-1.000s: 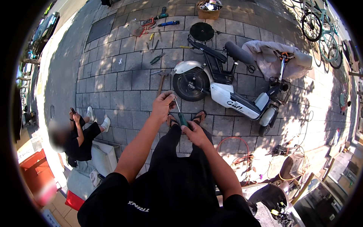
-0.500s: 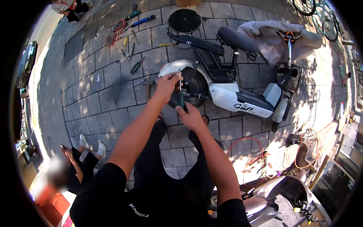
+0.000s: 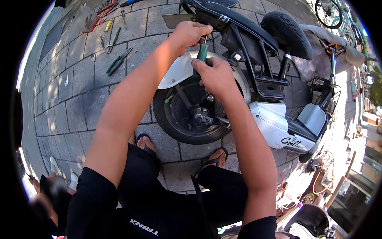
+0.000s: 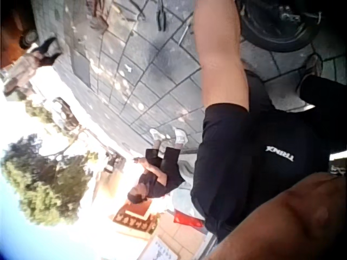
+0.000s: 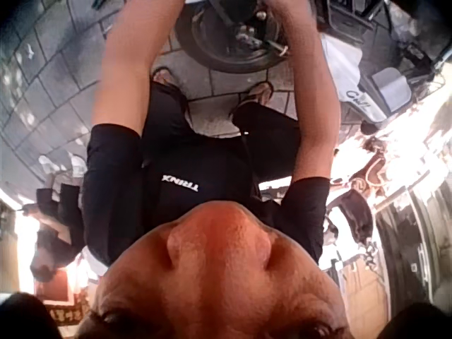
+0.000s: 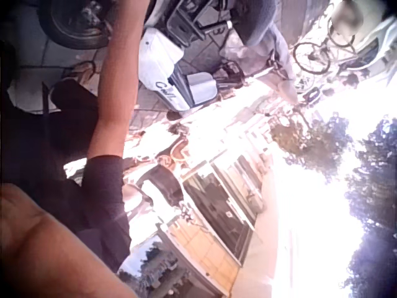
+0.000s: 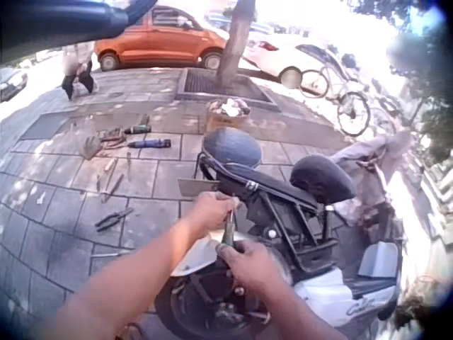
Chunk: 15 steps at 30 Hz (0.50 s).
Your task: The person uses a handheld angle grinder to smooth a metal bracket on a white scooter, then uses a hammer and punch to adjust a rear wheel component, and finally uses a screwdriver to tighten fasteners on the rear fender area.
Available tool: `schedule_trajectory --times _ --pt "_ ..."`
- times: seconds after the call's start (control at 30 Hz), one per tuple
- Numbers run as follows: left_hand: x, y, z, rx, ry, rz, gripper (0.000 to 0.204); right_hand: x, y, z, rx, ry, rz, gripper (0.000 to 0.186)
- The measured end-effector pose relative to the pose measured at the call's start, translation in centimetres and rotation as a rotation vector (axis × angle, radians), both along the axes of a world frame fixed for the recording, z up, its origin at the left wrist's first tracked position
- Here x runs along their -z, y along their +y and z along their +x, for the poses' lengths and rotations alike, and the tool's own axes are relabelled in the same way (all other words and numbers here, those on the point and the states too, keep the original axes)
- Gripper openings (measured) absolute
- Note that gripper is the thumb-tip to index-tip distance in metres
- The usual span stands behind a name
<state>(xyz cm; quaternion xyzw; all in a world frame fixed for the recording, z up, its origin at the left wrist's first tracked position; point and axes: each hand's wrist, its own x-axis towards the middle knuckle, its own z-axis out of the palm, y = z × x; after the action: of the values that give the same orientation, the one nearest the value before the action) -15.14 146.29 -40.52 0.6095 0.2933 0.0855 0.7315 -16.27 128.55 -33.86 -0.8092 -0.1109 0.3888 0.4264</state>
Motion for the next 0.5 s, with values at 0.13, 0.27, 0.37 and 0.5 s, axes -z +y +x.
schedule_trajectory --times 0.13,0.27,0.37,0.5 --pt "1.0 0.3 0.4 0.084 0.042 0.111 0.025 1.4 0.0 -1.0 0.017 -0.052 0.029 0.043" --pt "1.8 -0.1 0.5 0.045 0.026 0.066 0.023 1.4 0.5 -1.5 -0.012 -0.046 -0.074 0.043" --pt "2.0 -0.6 1.0 0.041 -0.004 0.049 0.021 2.0 0.8 -1.5 0.019 -0.076 -0.07 0.044" --pt "2.7 -0.8 1.6 0.02 -0.038 0.129 0.028 2.7 1.4 -1.4 0.057 -0.115 -0.01 0.045"
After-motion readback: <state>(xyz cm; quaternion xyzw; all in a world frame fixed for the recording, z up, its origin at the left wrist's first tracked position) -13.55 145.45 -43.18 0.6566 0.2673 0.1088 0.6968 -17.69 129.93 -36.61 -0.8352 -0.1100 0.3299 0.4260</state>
